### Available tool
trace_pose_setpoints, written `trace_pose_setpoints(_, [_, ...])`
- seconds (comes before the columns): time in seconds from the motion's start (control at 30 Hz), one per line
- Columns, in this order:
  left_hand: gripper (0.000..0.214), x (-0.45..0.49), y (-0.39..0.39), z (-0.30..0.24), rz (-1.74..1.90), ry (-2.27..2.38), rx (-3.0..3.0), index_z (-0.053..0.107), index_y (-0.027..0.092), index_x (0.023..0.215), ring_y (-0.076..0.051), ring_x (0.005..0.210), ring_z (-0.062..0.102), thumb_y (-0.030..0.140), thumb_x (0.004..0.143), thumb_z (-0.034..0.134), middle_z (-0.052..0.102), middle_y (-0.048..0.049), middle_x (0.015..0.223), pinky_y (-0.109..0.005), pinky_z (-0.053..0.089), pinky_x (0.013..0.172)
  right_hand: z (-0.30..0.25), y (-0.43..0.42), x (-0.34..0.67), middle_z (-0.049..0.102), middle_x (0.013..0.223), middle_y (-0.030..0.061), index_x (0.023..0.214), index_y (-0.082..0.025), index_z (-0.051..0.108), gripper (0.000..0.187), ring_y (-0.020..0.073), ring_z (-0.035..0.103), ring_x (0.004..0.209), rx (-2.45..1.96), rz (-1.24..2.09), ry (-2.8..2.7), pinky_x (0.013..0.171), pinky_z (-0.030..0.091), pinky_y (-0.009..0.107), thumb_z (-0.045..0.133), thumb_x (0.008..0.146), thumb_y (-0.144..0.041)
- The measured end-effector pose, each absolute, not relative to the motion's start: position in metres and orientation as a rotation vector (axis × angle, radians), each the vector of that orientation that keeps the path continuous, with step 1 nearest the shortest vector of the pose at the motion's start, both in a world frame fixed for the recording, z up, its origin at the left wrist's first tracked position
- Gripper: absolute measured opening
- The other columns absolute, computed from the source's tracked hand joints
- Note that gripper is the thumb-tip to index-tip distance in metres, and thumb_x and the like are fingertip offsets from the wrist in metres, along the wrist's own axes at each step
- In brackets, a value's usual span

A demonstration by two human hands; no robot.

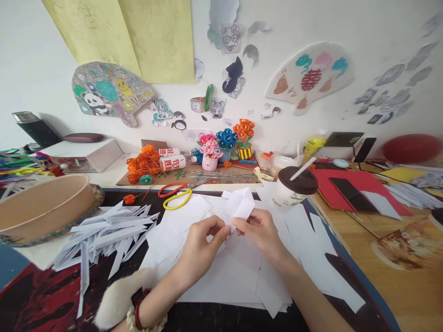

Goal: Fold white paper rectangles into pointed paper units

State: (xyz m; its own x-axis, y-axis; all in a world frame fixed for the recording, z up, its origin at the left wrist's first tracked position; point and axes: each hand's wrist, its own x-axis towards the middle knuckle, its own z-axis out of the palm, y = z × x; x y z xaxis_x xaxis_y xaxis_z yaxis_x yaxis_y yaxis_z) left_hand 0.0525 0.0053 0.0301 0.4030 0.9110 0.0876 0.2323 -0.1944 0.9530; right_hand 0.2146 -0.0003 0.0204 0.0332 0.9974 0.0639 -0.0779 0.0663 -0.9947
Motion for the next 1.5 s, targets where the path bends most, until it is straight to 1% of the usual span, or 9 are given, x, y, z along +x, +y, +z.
trace_pose_setpoints(0.2, [0.031, 0.047, 0.013, 0.033, 0.724, 0.996, 1.608, 0.065, 0.013, 0.075, -0.014, 0.063, 0.052, 0.040, 0.088, 0.055, 0.061, -0.0029, 0.068, -0.024, 0.041, 0.058, 0.018, 0.001, 0.215, 0.055, 0.052, -0.0033, 0.058, -0.017, 0.061, 0.016, 0.0107, 0.051, 0.050, -1.126, 1.184, -1.141, 0.050, 0.041, 0.024, 0.067, 0.072, -0.022])
trace_pose_setpoints(0.37, [0.028, 0.046, 0.014, 0.037, 0.754, 0.995, 1.634, 0.065, 0.015, 0.075, -0.015, 0.070, 0.056, 0.037, 0.088, 0.055, 0.065, -0.0039, 0.074, -0.024, 0.041, 0.062, 0.017, 0.002, 0.215, 0.056, 0.053, -0.0024, 0.059, -0.017, 0.062, 0.016, 0.0108, 0.051, 0.050, -1.123, 1.197, -1.144, 0.050, 0.040, 0.024, 0.067, 0.073, -0.023])
trace_pose_setpoints(0.67, [0.024, 0.045, 0.016, 0.033, 0.839, 1.180, 1.675, 0.063, 0.016, 0.074, -0.016, 0.066, 0.058, 0.034, 0.086, 0.054, 0.067, -0.0033, 0.073, -0.027, 0.044, 0.064, 0.016, 0.005, 0.216, 0.065, 0.062, 0.0033, 0.066, -0.015, 0.069, 0.026, 0.0124, 0.055, 0.053, -1.152, 1.288, -1.237, 0.053, 0.045, 0.027, 0.071, 0.076, -0.040])
trace_pose_setpoints(0.87, [0.023, 0.035, 0.028, 0.035, 0.688, 1.233, 1.843, 0.062, 0.016, 0.067, -0.016, 0.061, 0.057, 0.029, 0.084, 0.053, 0.067, -0.0029, 0.065, -0.026, 0.041, 0.058, 0.011, 0.011, 0.227, 0.066, 0.076, 0.0024, 0.099, -0.020, 0.069, 0.035, 0.0145, 0.058, 0.064, -1.184, 1.147, -1.039, 0.059, 0.047, 0.027, 0.069, 0.078, -0.047])
trace_pose_setpoints(0.93, [0.020, 0.033, 0.030, 0.033, 0.662, 1.213, 1.897, 0.063, 0.017, 0.069, -0.016, 0.065, 0.058, 0.028, 0.083, 0.054, 0.068, -0.0033, 0.070, -0.026, 0.043, 0.060, 0.007, 0.012, 0.231, 0.067, 0.076, 0.0038, 0.091, -0.018, 0.072, 0.032, 0.0152, 0.057, 0.065, -1.237, 1.096, -1.028, 0.060, 0.048, 0.028, 0.072, 0.074, -0.045])
trace_pose_setpoints(1.07, [0.019, 0.029, 0.035, 0.028, 0.698, 1.226, 1.926, 0.066, 0.016, 0.091, -0.016, 0.070, 0.063, 0.026, 0.083, 0.051, 0.072, -0.0050, 0.081, -0.026, 0.047, 0.065, 0.002, 0.013, 0.235, 0.069, 0.077, 0.0070, 0.079, -0.016, 0.072, 0.031, 0.0172, 0.058, 0.065, -1.299, 1.096, -1.081, 0.062, 0.050, 0.031, 0.071, 0.072, -0.046])
trace_pose_setpoints(1.3, [0.012, 0.012, 0.036, 0.029, 0.570, 1.181, 2.040, 0.069, 0.017, 0.075, -0.015, 0.062, 0.060, 0.023, 0.076, 0.059, 0.069, -0.0020, 0.068, -0.024, 0.042, 0.056, 0.005, 0.012, 0.244, 0.067, 0.060, 0.0050, 0.060, -0.015, 0.073, 0.016, 0.0186, 0.060, 0.059, -1.374, 1.246, -1.466, 0.061, 0.048, 0.032, 0.075, 0.065, -0.029])
trace_pose_setpoints(1.37, [0.011, 0.010, 0.036, 0.029, 0.534, 1.159, 2.068, 0.069, 0.018, 0.073, -0.015, 0.061, 0.058, 0.023, 0.075, 0.060, 0.068, -0.0013, 0.068, -0.023, 0.041, 0.056, 0.005, 0.015, 0.246, 0.069, 0.063, 0.0038, 0.065, -0.017, 0.075, 0.007, 0.0185, 0.061, 0.062, -1.384, 1.258, -1.553, 0.063, 0.048, 0.032, 0.075, 0.064, -0.024])
trace_pose_setpoints(1.5, [0.011, 0.012, 0.040, 0.028, 0.504, 1.131, 2.098, 0.068, 0.017, 0.073, -0.013, 0.059, 0.054, 0.020, 0.076, 0.058, 0.065, -0.0001, 0.066, -0.023, 0.039, 0.057, 0.003, 0.024, 0.242, 0.069, 0.069, 0.0015, 0.080, -0.020, 0.077, 0.014, 0.0173, 0.060, 0.063, -1.429, 1.102, -1.739, 0.064, 0.048, 0.032, 0.072, 0.067, -0.021])
